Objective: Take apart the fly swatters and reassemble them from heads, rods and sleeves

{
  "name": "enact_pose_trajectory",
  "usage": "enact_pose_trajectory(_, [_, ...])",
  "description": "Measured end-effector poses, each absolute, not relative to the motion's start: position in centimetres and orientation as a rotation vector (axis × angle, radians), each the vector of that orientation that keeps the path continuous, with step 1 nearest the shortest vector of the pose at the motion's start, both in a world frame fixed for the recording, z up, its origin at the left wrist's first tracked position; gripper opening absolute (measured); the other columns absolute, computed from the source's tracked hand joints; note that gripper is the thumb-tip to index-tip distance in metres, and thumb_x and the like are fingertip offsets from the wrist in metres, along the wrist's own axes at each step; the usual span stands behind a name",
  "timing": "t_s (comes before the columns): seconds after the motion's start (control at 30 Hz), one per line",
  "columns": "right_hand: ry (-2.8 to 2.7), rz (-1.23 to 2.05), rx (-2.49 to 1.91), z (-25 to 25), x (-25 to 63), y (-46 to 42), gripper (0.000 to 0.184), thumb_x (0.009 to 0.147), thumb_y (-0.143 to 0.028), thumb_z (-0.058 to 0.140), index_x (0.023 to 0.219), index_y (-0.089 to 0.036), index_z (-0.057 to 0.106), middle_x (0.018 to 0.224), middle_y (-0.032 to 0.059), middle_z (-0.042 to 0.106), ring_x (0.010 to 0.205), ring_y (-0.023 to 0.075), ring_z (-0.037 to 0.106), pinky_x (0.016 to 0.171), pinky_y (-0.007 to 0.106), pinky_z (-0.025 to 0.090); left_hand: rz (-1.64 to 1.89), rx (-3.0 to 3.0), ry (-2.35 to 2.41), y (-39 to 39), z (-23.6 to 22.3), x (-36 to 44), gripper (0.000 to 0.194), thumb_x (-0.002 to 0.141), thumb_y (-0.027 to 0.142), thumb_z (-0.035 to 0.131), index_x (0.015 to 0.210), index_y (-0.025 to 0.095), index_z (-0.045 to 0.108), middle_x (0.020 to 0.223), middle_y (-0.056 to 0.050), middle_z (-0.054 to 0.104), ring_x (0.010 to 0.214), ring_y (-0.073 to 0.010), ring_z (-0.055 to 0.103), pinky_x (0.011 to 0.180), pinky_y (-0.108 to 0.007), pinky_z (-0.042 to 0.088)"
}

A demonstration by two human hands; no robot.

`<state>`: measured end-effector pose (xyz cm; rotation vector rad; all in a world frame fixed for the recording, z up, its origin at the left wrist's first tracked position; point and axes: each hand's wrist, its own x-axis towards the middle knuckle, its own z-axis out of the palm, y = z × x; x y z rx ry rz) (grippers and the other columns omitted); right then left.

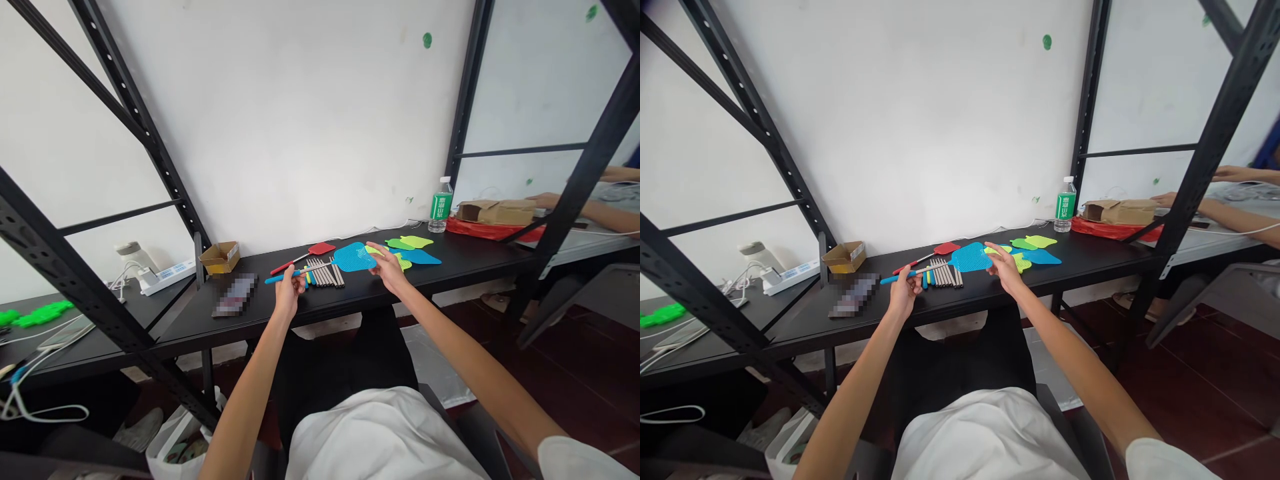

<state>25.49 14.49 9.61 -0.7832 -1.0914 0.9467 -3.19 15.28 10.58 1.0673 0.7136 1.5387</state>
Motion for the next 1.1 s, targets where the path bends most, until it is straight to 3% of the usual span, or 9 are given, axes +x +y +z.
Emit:
enact_pose_trajectory(0.23, [-1.127,0.908,-0.780,9.60,25.25,14.69,0.037,0.072,-0.044,0.076,0.105,-0.028,0.074,0.094,0.0027,0.067,0.059,0.0108,0.052,0.046,0.024,0.040,1.512,1.064,0.750,15.17,10.68,-3.16,0.038,0.083,0.048,0.067,0.068,0.012,0.067,0.052,-0.004,0.057,0.041,-0.0081,0.043,0.043,-0.023,0.033])
enact_pose_trajectory(0.43, [-1.110,0.919,-0.780,9.49,25.39,14.59,0.033,0.068,-0.034,0.077,0.100,-0.029,0.076,0.114,0.0034,0.066,0.058,0.0078,0.056,0.048,0.024,0.041,1.512,1.046,0.748,15.08,10.79,-3.12,0.038,0.082,0.047,0.068,0.066,0.013,0.066,0.051,-0.004,0.056,0.040,-0.0082,0.043,0.042,-0.023,0.033])
enact_pose_trajectory(0.6, [-1.089,0.901,-0.810,9.46,25.31,14.71,0.031,0.067,-0.041,0.080,0.093,-0.023,0.077,0.097,0.0050,0.067,0.069,0.0122,0.058,0.048,0.022,0.041,1.519,1.067,0.722,15.19,10.64,-3.24,0.038,0.082,0.047,0.068,0.066,0.013,0.067,0.051,-0.003,0.055,0.041,-0.0082,0.042,0.042,-0.022,0.034])
enact_pose_trajectory(0.73, [-1.033,0.895,-0.861,9.58,25.25,14.76,0.038,0.059,-0.046,0.086,0.085,-0.021,0.074,0.093,0.0058,0.067,0.075,0.0162,0.060,0.049,0.023,0.043,1.506,1.077,0.727,15.12,10.66,-3.33,0.037,0.083,0.045,0.066,0.067,0.011,0.067,0.051,-0.001,0.054,0.042,-0.0074,0.042,0.044,-0.022,0.035])
enact_pose_trajectory(0.93, [-1.093,0.957,-0.824,9.47,25.43,14.90,0.038,0.059,-0.046,0.087,0.082,-0.019,0.075,0.073,0.0020,0.062,0.061,0.0122,0.054,0.049,0.024,0.042,1.518,1.066,0.725,15.15,10.66,-3.33,0.037,0.083,0.044,0.066,0.066,0.011,0.066,0.051,-0.001,0.053,0.043,-0.0070,0.041,0.044,-0.022,0.034])
enact_pose_trajectory(1.1, [-1.085,0.959,-0.838,9.33,25.50,15.09,0.042,0.059,-0.046,0.087,0.089,-0.020,0.075,0.070,-0.0008,0.061,0.051,0.0086,0.047,0.047,0.025,0.040,1.519,1.057,0.726,15.17,10.64,-3.28,0.037,0.083,0.044,0.066,0.067,0.010,0.067,0.050,-0.001,0.052,0.043,-0.0067,0.041,0.043,-0.021,0.033])
